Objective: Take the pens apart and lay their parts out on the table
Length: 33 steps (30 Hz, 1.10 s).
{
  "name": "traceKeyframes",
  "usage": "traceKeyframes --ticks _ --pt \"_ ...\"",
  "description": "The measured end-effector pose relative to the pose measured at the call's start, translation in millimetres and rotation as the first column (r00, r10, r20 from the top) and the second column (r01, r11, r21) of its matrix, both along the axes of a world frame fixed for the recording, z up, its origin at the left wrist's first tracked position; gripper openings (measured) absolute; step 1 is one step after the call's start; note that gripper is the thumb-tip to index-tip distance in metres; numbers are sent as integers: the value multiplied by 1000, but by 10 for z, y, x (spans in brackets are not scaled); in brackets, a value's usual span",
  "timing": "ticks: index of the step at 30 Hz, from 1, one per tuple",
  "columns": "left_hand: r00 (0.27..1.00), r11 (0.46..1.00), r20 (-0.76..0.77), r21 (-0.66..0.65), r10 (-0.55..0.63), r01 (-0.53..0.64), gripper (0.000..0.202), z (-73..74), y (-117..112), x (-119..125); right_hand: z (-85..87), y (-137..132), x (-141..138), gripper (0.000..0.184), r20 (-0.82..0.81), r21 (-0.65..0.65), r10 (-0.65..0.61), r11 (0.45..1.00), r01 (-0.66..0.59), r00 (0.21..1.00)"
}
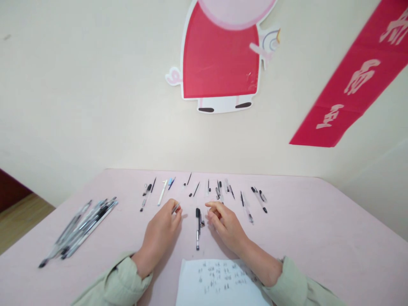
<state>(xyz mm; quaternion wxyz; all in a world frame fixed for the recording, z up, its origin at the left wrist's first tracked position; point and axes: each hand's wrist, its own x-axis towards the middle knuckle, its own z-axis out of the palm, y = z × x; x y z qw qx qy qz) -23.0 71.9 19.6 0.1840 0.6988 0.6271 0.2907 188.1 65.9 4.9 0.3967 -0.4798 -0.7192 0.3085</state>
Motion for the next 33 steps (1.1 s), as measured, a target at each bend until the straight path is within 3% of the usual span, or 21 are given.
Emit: traceKeyframes --ticks 4,10,13,16,18,20,22,27,33 --pt "977 1000 -212 -16 -2 -1 12 -84 -4 -66 8 4 -3 22 50 11 6 1000 -6 999" --pt "971 995 -222 -41 -94 87 9 -89 -26 16 -2 6 -2 22 69 26 16 1000 -17 998" --pt "987 995 -126 -10 -98 97 11 -47 -48 50 3 6 -4 22 80 29 19 999 -21 997" --pt "989 991 88 -42 -120 124 20 28 -99 136 33 -5 -21 21 68 17 28 999 -29 997" --pt "943 963 284 -154 -172 222 22 64 -149 217 64 -24 -47 19 5 -14 54 998 -54 999" --pt "861 898 458 -250 -220 363 21 68 -198 290 96 -50 -83 16 -100 -79 103 991 -111 990" --pt "793 844 557 -279 -246 458 22 45 -233 338 119 -75 -121 10 -218 -163 130 972 -168 967" --pt "768 843 599 -273 -228 464 25 -11 -255 370 103 -72 -146 13 -430 -287 107 925 -248 896" --pt "756 890 645 -273 -112 366 28 33 -225 348 81 37 -65 18 -518 -274 -59 957 -100 854"
